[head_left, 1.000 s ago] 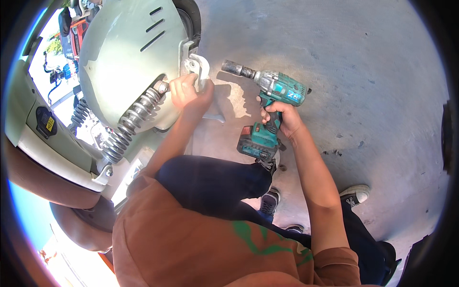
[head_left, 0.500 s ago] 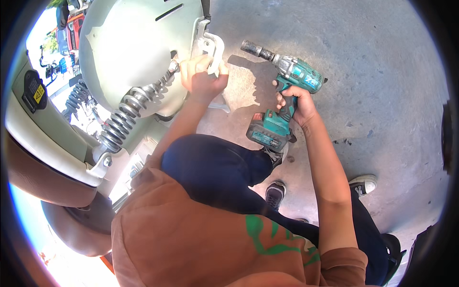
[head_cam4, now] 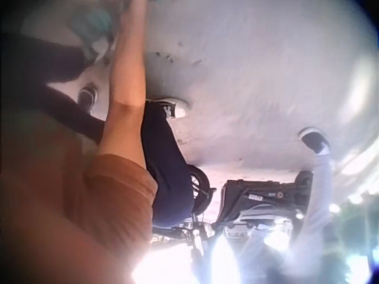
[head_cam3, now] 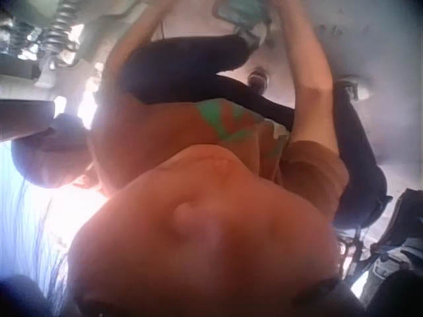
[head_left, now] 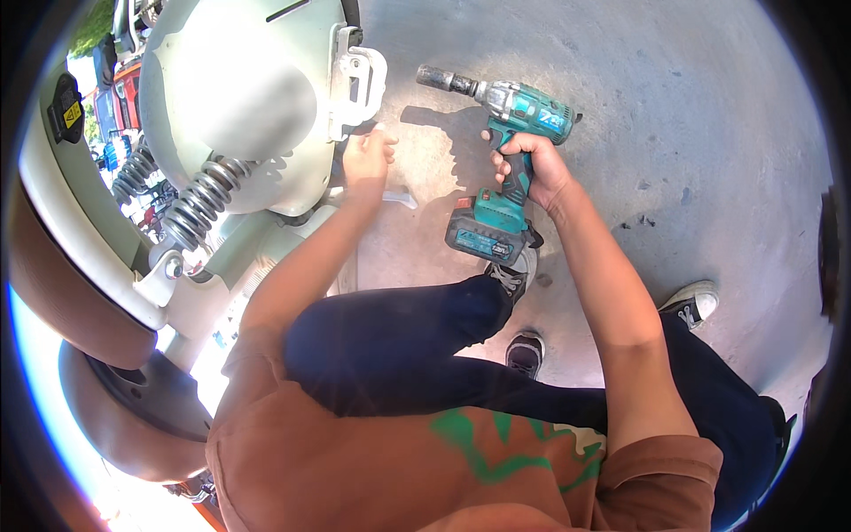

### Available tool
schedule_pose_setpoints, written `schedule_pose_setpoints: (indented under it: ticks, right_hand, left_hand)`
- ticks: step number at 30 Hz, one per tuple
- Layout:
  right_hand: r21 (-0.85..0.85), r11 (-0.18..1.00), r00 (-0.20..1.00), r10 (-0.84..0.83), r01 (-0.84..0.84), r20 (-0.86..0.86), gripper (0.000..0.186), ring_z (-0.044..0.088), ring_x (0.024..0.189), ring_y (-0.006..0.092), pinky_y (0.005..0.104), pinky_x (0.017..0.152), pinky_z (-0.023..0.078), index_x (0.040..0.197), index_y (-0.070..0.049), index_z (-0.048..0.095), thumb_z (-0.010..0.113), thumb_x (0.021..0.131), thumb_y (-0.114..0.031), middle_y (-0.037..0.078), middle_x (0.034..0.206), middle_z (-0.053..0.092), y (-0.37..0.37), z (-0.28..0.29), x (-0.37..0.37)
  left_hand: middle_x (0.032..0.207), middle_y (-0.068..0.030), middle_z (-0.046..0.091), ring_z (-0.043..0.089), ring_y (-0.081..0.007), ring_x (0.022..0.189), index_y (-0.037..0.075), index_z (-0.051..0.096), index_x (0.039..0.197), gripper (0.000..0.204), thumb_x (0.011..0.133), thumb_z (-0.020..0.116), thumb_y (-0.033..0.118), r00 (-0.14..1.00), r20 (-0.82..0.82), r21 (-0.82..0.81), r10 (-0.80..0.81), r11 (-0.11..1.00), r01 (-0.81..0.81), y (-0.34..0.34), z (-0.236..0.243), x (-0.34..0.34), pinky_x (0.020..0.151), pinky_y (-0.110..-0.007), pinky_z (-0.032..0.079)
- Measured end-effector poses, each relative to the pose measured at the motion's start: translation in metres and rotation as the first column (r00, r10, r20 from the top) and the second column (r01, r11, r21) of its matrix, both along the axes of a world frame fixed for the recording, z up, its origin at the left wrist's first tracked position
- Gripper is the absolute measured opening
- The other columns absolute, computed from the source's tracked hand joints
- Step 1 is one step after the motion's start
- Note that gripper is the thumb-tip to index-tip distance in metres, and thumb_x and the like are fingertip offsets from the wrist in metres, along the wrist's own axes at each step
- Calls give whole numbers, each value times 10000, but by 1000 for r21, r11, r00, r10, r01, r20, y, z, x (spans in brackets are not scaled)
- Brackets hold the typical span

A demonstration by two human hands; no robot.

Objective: The person uses a cordless impact wrench to remove and install bolts on the rear wheel assembly of a light green scooter. They kneel beside the scooter, manipulate the tool with both hands, and adjust the wheel area throughout the clip.

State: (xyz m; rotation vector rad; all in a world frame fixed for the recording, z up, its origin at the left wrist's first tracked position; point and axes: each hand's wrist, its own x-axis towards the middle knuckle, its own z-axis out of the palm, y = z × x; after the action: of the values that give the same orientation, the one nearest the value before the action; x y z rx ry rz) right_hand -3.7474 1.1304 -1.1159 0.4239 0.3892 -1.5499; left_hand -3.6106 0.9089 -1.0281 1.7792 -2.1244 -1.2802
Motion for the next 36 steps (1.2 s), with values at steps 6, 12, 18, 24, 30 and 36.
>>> schedule_pose_setpoints:
  ticks: [6,12,18,24,30,36]
  right_hand:
    - [-87,996,999,-28,25,-26,398,504,560,89,282,591,500,1122,-1,591,544,745,-120,40,718,572,-2,-6,0]
    - [-86,996,991,-38,28,-127,370,500,564,87,268,591,480,1111,13,596,531,764,-99,27,702,559,-1,0,-7]
    - [-143,988,995,-72,61,-68,361,500,559,87,272,590,483,1110,-1,600,536,770,-103,28,705,557,-7,-4,-4]
    - [-183,978,994,-109,102,-31,371,501,555,84,271,580,484,1109,3,596,547,758,-105,27,714,558,-6,4,-4]
    - [-191,977,987,-119,98,-104,401,505,549,88,277,585,489,1135,19,577,534,757,-106,47,721,568,-6,-2,-6]
    - [-196,977,991,-106,88,-83,422,517,540,92,279,584,491,1155,21,572,537,754,-105,60,730,575,-5,10,-10]
  left_hand:
    - [1021,-76,648,562,-115,763,40,547,1188,303,993,474,260,987,-149,166,62,985,-37,11,5,-46,649,-241,498]
    - [1068,-86,618,601,-154,786,69,530,1142,267,1016,437,285,935,-333,112,125,989,-92,30,-2,-66,652,-293,506]
    - [1102,-121,620,581,-169,822,71,513,1186,345,1021,398,351,965,-226,261,131,963,-69,40,11,-65,677,-293,515]
    - [1077,-125,634,586,-189,875,5,534,1169,278,913,460,84,871,-400,446,283,891,-84,44,20,-53,762,-317,507]
    - [1078,-168,599,560,-256,912,-50,510,1138,375,769,465,-4,692,-480,717,539,695,-44,61,42,-56,802,-344,486]
    - [979,-131,572,511,-221,794,-14,518,1086,327,762,477,4,625,-422,758,657,634,-155,62,41,-69,714,-320,447]
